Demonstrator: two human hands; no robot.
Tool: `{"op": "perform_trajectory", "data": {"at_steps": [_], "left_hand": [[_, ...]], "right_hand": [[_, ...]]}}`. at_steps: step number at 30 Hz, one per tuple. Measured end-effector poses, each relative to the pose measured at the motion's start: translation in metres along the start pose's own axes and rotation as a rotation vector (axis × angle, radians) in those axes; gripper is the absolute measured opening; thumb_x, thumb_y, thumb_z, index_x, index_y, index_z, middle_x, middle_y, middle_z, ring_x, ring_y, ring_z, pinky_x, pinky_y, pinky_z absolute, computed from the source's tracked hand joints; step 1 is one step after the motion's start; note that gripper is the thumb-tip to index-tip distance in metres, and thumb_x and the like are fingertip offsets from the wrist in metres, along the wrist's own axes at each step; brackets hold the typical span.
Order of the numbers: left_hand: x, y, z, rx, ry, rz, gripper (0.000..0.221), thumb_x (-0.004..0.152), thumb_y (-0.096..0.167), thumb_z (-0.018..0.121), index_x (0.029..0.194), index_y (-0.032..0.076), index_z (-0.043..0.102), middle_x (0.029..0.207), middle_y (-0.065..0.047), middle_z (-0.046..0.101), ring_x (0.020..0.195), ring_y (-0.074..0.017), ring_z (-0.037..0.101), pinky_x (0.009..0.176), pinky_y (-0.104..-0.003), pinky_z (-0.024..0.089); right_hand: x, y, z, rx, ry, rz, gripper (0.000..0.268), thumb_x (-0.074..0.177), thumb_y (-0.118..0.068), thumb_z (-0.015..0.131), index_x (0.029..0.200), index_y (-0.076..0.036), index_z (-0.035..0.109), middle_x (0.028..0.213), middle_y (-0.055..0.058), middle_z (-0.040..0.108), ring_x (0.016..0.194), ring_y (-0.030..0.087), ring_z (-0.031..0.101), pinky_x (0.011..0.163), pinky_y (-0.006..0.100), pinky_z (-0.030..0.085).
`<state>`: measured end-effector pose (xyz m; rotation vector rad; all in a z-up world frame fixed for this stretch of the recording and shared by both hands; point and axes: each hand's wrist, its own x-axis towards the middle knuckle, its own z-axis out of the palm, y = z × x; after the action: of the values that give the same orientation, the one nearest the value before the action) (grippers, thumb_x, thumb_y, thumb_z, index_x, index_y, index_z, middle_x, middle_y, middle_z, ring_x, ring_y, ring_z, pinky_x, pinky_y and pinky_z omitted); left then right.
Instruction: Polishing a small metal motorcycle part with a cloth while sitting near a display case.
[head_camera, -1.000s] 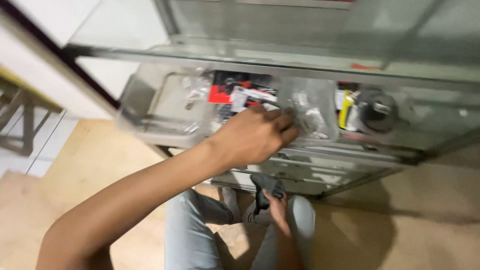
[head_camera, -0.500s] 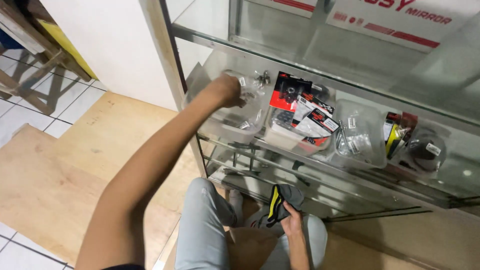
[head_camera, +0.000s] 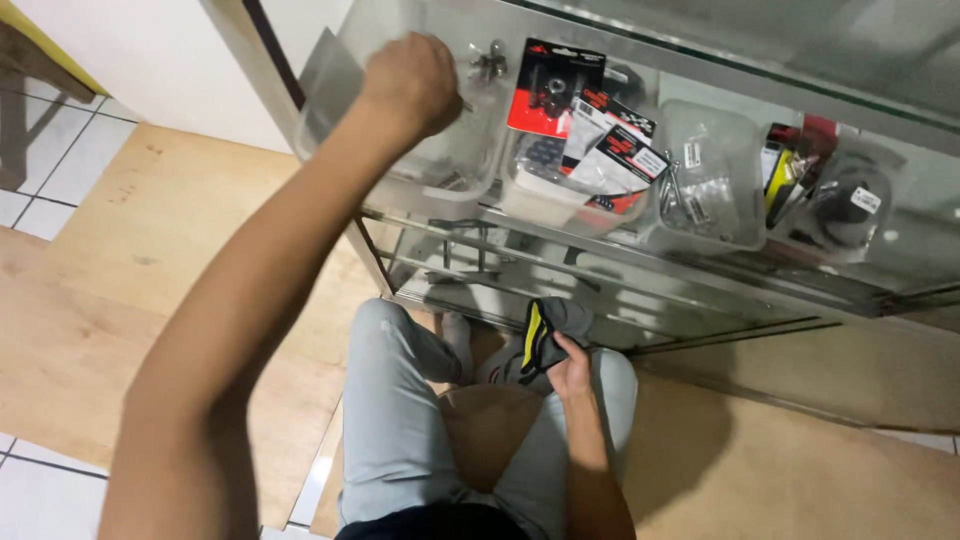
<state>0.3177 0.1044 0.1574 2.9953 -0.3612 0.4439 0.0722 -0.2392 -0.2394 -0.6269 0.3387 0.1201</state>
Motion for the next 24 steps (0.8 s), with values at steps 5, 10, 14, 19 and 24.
{"op": "perform_trajectory", "data": {"at_steps": [5, 10, 14, 19, 24], "left_hand": [[-0.111, 0.036, -0.109, -0.164, 0.26, 0.103, 0.026, 0.094, 0.022, 0.064, 0.089, -0.003, 0.058, 0.072, -0.023, 0.064, 0.06, -0.0391, 0.064, 0.055, -0.049, 0.051], [-0.246, 0.098, -0.099, -0.732, 0.1, 0.057, 0.031, 0.075, 0.008, 0.059, 0.104, 0.001, 0.061, 0.079, -0.02, 0.063, 0.067, -0.0386, 0.065, 0.063, -0.047, 0.053], [-0.276, 0.153, 0.0, -1.083, 0.152, -0.144, 0.079, 0.065, 0.034, 0.094, 0.118, -0.004, 0.05, 0.095, -0.017, 0.065, 0.085, -0.0294, 0.067, 0.074, -0.04, 0.055], [-0.277, 0.174, 0.098, -1.272, -0.056, -0.503, 0.059, 0.075, 0.029, 0.094, 0.105, 0.004, 0.049, 0.081, -0.008, 0.062, 0.074, -0.0185, 0.06, 0.067, -0.033, 0.053], [-0.28, 0.17, 0.132, -1.86, -0.029, -0.565, 0.034, 0.087, 0.0, 0.074, 0.096, 0.01, 0.042, 0.074, 0.002, 0.052, 0.065, -0.006, 0.049, 0.058, -0.022, 0.043]], "right_hand": [[-0.008, -0.008, 0.011, 0.052, 0.003, 0.01, 0.034, 0.088, -0.005, 0.064, 0.121, 0.001, 0.068, 0.122, 0.01, 0.073, 0.114, 0.027, 0.067, 0.103, 0.04, 0.05], [-0.038, -0.014, 0.035, 0.054, 0.007, -0.044, 0.035, 0.089, -0.004, 0.063, 0.123, 0.0, 0.068, 0.123, 0.01, 0.072, 0.116, 0.026, 0.067, 0.105, 0.04, 0.049], [-0.072, -0.004, 0.059, 0.011, -0.021, -0.124, 0.032, 0.093, -0.007, 0.064, 0.125, 0.0, 0.067, 0.124, 0.01, 0.071, 0.117, 0.026, 0.065, 0.106, 0.041, 0.048], [-0.103, -0.039, 0.118, -0.233, -0.043, -0.191, 0.035, 0.1, -0.014, 0.065, 0.131, 0.002, 0.064, 0.129, 0.012, 0.069, 0.121, 0.026, 0.062, 0.11, 0.043, 0.045], [-0.11, -0.064, 0.147, -0.007, -0.15, -0.017, 0.047, 0.097, -0.023, 0.066, 0.134, 0.006, 0.06, 0.136, 0.017, 0.066, 0.127, 0.032, 0.061, 0.112, 0.046, 0.043]]}}
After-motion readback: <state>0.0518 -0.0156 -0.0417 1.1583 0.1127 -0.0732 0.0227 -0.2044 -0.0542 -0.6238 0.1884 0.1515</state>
